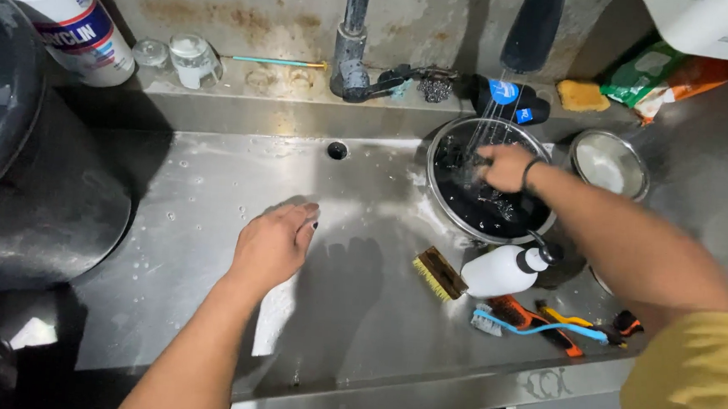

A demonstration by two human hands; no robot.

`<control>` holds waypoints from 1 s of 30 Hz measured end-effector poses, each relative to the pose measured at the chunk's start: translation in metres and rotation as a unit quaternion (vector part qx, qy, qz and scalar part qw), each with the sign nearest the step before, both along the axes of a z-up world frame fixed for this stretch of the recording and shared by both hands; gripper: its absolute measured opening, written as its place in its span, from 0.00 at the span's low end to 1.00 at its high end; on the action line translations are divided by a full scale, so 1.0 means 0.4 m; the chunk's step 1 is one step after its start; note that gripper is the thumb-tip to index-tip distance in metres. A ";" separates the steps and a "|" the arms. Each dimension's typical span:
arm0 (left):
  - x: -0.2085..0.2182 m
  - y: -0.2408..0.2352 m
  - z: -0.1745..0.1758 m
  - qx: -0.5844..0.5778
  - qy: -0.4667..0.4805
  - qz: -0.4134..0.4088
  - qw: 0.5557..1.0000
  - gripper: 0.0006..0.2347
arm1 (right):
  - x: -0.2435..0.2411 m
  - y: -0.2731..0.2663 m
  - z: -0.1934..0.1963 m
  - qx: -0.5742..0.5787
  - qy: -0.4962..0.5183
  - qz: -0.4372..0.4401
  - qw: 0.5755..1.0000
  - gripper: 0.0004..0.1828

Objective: Cleaning a black baseball cap in a sink using a sponge, brush, and soap.

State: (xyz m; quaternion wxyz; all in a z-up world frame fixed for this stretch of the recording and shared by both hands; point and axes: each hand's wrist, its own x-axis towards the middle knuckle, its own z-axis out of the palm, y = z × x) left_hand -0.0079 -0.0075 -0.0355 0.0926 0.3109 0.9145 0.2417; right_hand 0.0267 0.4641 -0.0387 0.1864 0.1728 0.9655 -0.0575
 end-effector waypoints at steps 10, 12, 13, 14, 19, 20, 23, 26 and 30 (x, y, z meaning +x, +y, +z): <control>0.023 0.009 0.029 0.092 -0.040 0.055 0.993 0.15 | 0.117 -0.160 0.431 0.044 0.150 0.071 0.985 0.18; 0.017 0.006 0.029 0.114 -0.050 0.067 0.990 0.16 | 0.135 -0.191 0.477 0.048 0.194 0.121 0.972 0.17; 0.014 0.005 0.028 0.143 -0.092 0.069 0.983 0.18 | 0.140 -0.213 0.495 0.006 0.223 0.127 0.966 0.17; 0.011 0.005 0.026 0.173 -0.133 0.072 0.973 0.19 | 0.144 -0.235 0.512 -0.038 0.253 0.131 0.958 0.18; -0.024 0.022 -0.067 0.393 -0.282 -0.009 0.875 0.27 | 0.137 -0.467 0.488 -0.226 0.345 0.110 0.904 0.24; -0.041 0.028 -0.104 0.476 -0.363 -0.039 0.800 0.34 | 0.124 -0.496 0.447 -0.288 0.399 0.170 0.854 0.32; 0.096 -0.018 0.250 0.496 -0.487 -0.011 0.719 0.38 | 0.107 -0.623 0.272 -0.529 0.389 0.081 0.750 0.24; -0.011 0.032 -0.063 0.647 -0.571 0.082 0.499 0.23 | 0.057 -0.685 0.060 -0.470 0.420 0.063 0.774 0.20; -0.045 0.009 -0.024 0.610 -0.493 0.110 0.611 0.22 | 0.084 -0.680 -0.023 -0.817 0.232 -0.075 0.523 0.32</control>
